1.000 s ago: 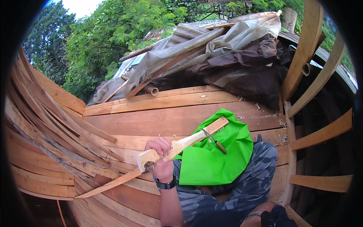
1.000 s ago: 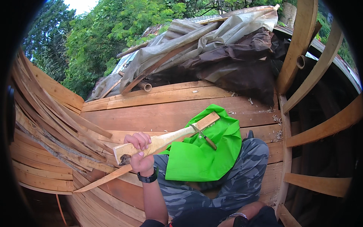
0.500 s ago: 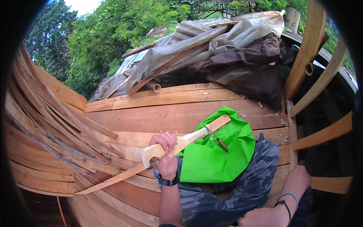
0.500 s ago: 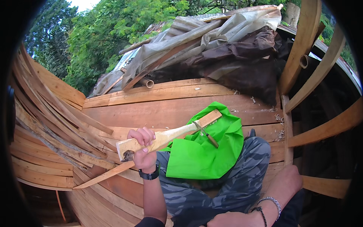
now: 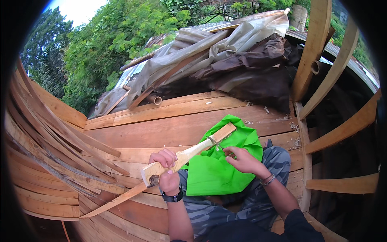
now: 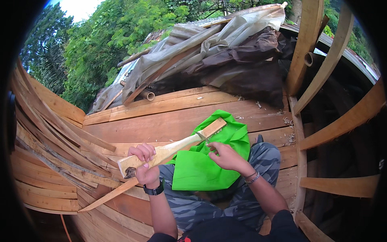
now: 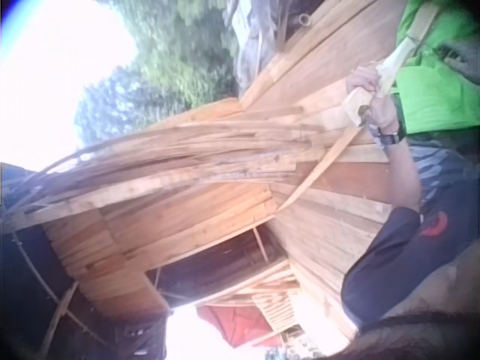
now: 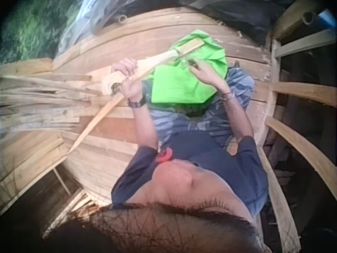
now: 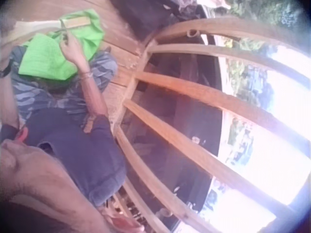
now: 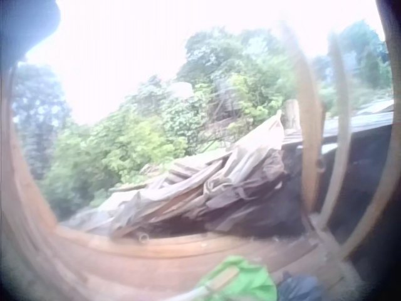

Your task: The person sits on a wooden floor and carves a piece of light-colored wood using a knife. They hold the wood in their left hand and use the knife in their right hand to shave off thin strips, occasionally pausing to inspect the carved surface.

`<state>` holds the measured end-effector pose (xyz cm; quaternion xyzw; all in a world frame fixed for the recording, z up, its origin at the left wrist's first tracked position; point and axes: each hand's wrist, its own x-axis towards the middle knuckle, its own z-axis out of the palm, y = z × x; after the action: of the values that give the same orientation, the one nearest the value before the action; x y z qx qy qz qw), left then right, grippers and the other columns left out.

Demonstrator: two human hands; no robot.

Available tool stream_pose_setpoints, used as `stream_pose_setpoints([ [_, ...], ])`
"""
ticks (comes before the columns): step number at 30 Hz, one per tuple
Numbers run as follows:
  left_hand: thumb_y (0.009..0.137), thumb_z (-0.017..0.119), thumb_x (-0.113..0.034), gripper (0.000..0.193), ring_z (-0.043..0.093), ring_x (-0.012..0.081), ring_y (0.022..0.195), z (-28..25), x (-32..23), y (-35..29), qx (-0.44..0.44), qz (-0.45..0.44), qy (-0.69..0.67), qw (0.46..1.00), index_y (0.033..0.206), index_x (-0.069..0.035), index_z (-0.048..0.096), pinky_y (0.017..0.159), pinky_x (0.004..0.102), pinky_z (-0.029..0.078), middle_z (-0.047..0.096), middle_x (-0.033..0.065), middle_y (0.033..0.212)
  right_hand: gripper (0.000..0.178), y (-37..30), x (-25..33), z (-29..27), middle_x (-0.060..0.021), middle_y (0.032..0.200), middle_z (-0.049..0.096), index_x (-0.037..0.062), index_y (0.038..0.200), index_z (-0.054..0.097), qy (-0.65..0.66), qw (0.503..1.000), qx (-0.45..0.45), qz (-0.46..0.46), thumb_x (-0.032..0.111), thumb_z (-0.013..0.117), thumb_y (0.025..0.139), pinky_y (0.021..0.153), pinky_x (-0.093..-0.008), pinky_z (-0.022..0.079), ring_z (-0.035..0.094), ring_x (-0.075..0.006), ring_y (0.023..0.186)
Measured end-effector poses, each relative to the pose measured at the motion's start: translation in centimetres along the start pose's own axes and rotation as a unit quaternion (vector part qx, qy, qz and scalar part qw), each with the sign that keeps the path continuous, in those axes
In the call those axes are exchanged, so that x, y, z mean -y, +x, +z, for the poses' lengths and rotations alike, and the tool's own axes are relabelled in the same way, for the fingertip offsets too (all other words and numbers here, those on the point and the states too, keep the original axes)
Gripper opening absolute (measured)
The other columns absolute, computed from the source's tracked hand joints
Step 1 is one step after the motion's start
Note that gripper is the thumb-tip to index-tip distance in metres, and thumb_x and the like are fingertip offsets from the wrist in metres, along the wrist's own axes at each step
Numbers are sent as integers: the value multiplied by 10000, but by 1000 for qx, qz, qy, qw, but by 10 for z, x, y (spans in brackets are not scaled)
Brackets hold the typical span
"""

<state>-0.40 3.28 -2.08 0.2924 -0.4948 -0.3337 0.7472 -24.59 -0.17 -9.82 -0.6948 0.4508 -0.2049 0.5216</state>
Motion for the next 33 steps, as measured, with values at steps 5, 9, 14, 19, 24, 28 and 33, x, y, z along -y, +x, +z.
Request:
stream_pose_setpoints([
  [5,576,475,-131,245,334,155,606,3,-3,-13,-9,25,3,1000,762,-96,320,657,312,347,331,43,641,402,69,-143,96,-243,1137,518,-41,1163,453,-237,943,-129,194,164,577,840,966,-493,412,529,-413,1063],
  [9,578,461,-141,239,323,149,603,-10,-1,-32,-48,46,18,998,760,-103,311,655,310,346,320,45,644,289,77,-144,103,-246,1048,536,-52,1086,448,-251,956,-81,126,66,513,831,870,-543,458,589,-397,948],
  [14,603,464,-155,225,323,148,606,-24,-1,-45,-75,71,26,994,766,-106,316,650,309,341,312,38,646,206,48,-110,128,-225,899,560,-28,1026,405,-193,974,-111,-42,101,470,880,601,-482,533,631,-382,708],
  [19,565,445,-146,226,303,152,560,-15,0,-45,-92,85,34,992,740,-92,312,594,309,333,295,39,613,199,47,-107,107,-199,811,594,12,1033,409,-232,963,-137,8,166,469,923,581,-491,526,638,-368,687],
  [24,613,484,-159,230,319,164,589,-20,-2,-52,-56,86,47,994,755,-98,314,628,314,337,296,43,622,232,33,-54,105,-162,715,613,61,1048,422,-197,969,-137,-60,274,455,962,540,-474,516,639,-357,627],
  [28,605,483,-159,238,318,160,590,-7,0,-45,-40,85,40,995,757,-100,309,625,318,336,296,40,627,281,47,-84,90,-186,713,620,41,1063,414,-172,975,-142,27,305,436,972,551,-485,511,639,-368,645],
  [33,602,476,-160,239,309,147,591,-10,-3,-51,-58,76,46,994,755,-106,299,621,312,331,293,32,630,295,32,-56,100,-194,686,613,24,1022,428,-135,980,-130,-62,316,424,977,566,-500,511,638,-384,652],
])
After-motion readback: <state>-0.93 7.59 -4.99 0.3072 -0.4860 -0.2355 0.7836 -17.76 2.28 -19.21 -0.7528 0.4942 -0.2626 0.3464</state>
